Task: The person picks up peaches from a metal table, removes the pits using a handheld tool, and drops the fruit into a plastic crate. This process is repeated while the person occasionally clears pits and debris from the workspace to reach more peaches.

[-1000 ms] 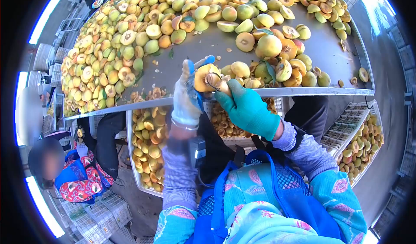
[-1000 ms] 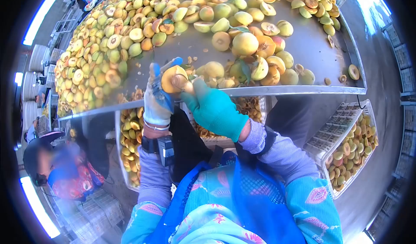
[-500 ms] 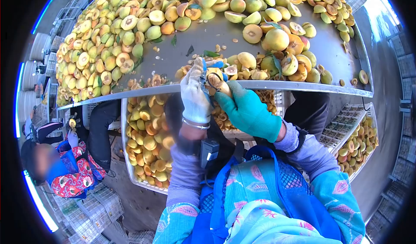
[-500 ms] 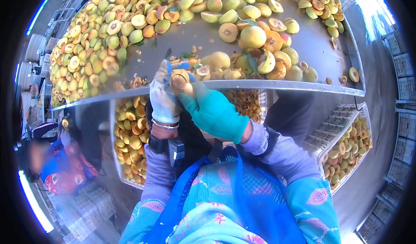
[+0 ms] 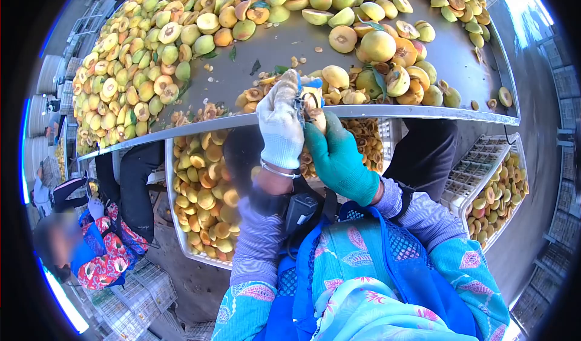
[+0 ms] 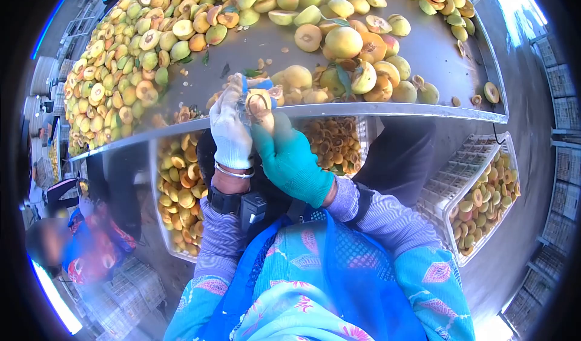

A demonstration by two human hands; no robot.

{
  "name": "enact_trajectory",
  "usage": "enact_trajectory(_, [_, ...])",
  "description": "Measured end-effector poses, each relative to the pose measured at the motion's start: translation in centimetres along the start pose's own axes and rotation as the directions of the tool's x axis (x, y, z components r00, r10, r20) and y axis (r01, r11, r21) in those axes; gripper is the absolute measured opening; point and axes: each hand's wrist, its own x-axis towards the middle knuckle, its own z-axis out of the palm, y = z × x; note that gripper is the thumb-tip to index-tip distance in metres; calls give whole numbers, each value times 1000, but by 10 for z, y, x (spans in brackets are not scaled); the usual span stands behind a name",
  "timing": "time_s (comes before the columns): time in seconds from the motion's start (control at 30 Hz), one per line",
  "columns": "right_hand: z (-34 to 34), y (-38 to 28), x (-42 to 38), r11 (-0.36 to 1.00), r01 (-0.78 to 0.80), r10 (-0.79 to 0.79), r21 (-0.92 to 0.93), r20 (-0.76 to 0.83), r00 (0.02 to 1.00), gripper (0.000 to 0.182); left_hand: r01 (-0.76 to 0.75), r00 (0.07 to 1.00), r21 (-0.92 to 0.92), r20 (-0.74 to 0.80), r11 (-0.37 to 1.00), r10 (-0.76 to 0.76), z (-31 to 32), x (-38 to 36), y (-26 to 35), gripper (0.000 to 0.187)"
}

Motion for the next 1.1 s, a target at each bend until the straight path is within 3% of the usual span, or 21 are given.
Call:
enact_trajectory(0.07, [-6,1,2,998,16,-12,-67,49,999,23,-102,995,24,5,995,102,-1,0,-7,31])
enact_trajectory(0.13, [-14,-4,2,992,-41,57,-117,137,989,25,-9,1000,-16,1,1000,9,-5,-2,-5,31])
enact_trajectory(0.23, [-14,1,1,997,-74,78,-29,169,983,27,89,985,65,142,994,-98,-7,3,0,29])
enact_trajectory(0.27, [-16,-1,0,984,-166,150,69,188,971,29,47,966,290,230,956,-117,-12,7,1,36])
enact_trajectory(0.33, [-20,-10,0,905,-344,282,251,253,926,33,-49,963,367,265,929,-54,-10,7,-1,35])
enact_trajectory(0.4, [-23,-18,-3,755,-515,395,406,346,851,36,-83,953,179,300,980,25,-13,7,-10,33])
enact_trajectory(0.47, [-21,-14,-10,633,-584,408,508,422,810,42,28,968,76,247,997,-46,-13,0,-13,27])
enact_trajectory(0.53, [-22,-11,-17,593,-636,476,493,423,771,41,25,973,163,222,986,-61,-12,-2,-17,26])
enact_trajectory(0.57, [-20,-9,-18,571,-672,496,472,454,740,40,-557,828,501,399,662,394,-23,8,-32,24])
enact_trajectory(0.6, [-24,-13,-14,399,-746,462,533,586,665,39,-302,929,338,313,891,196,-17,4,-27,22])
enact_trajectory(0.63, [-29,-20,-9,206,-813,411,545,706,577,38,-12,978,116,210,993,-12,-11,0,-24,20])
enact_trajectory(0.7, [-25,-37,-6,235,-765,422,600,646,636,37,44,964,-57,264,997,-28,-11,8,-30,20])
enact_trajectory(0.77, [-22,-40,-8,448,-720,472,530,543,694,38,169,932,-198,350,965,-92,-6,6,-19,17])
enact_trajectory(0.8, [-21,-35,-11,546,-692,471,472,510,720,37,150,943,-134,318,980,-100,-2,3,-18,17])
enact_trajectory(0.9, [-26,-35,-7,356,-751,375,557,651,660,38,82,965,-46,252,996,-67,-2,3,-24,21])
enact_trajectory(0.93, [-24,-39,-8,279,-741,432,611,610,665,37,87,964,-93,259,992,-60,-3,4,-28,21])
enact_trajectory(0.97, [-20,-38,-9,398,-722,450,566,565,692,36,-35,964,-77,259,996,54,-4,9,-38,21])
enact_trajectory(1.03, [-15,-35,-15,606,-665,475,437,472,743,36,-34,967,-174,243,984,77,1,11,-48,21])
enact_trajectory(1.07, [-12,-31,-17,646,-634,462,426,442,768,37,88,971,24,222,996,-91,2,4,-30,24])
enact_trajectory(1.1, [-10,-26,-19,684,-602,449,412,412,793,39,22,980,106,197,994,-42,2,-1,-22,26])
